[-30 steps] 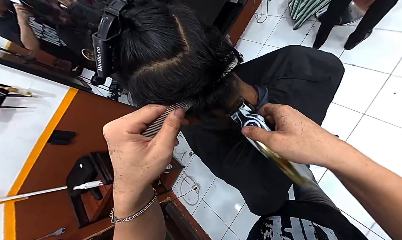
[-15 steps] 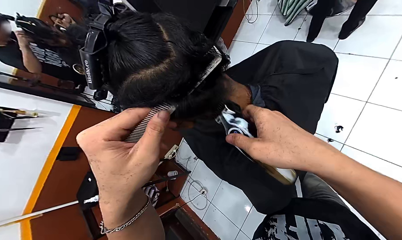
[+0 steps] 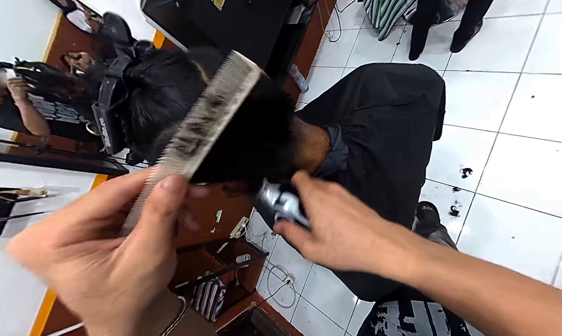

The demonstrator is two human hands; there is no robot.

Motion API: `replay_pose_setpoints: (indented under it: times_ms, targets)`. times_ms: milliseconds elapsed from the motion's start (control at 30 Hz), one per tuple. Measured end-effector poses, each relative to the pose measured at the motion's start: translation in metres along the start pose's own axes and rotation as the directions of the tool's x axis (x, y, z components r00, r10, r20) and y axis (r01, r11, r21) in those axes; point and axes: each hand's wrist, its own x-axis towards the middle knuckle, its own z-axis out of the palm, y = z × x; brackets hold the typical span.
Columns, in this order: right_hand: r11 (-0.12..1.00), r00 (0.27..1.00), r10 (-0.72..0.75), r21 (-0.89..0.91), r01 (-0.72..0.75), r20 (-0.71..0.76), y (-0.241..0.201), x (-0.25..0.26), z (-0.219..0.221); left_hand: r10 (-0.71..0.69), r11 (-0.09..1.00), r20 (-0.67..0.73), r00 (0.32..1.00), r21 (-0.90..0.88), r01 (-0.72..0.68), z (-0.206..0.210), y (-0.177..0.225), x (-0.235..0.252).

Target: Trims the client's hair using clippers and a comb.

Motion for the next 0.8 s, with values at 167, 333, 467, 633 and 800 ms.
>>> replay_pose_setpoints:
  times_ms: [167,333,467,633,800]
  targets:
    - [0.964,0.976,-0.05,0.265,-0.008,0.213,0.034,-0.052,-0.028,-0.05,0.989,-0.027,0.998,-0.14,0.045,-0.018,0.024,-0.018]
    - [0.773,0.993,0.116,0.63,-0.074,-0.025,0.086,-0.08,-0.078,-0.213,0.971,0.166,0.963,-0.07,0.227,0.071,0.022,-0.056]
    - [0.878,0.986,0.157,0.465,-0.112,-0.059,0.083,-0.055,-0.105,-0.371,0.921,0.133,0.919,-0.069,0.382,0.113,0.012,-0.048]
    - [0.915,0.926,0.232,0.255,-0.312,0.299,0.058,0.001,-0.118,-0.325,0.946,-0.053,0.944,0.0,0.326,0.102,0.015,-0.028]
    - [0.967,0.916,0.203,0.079,-0.244,0.346,0.042,0.036,-0.116,-0.216,0.973,-0.114,0.97,0.052,0.223,0.081,0.022,-0.012]
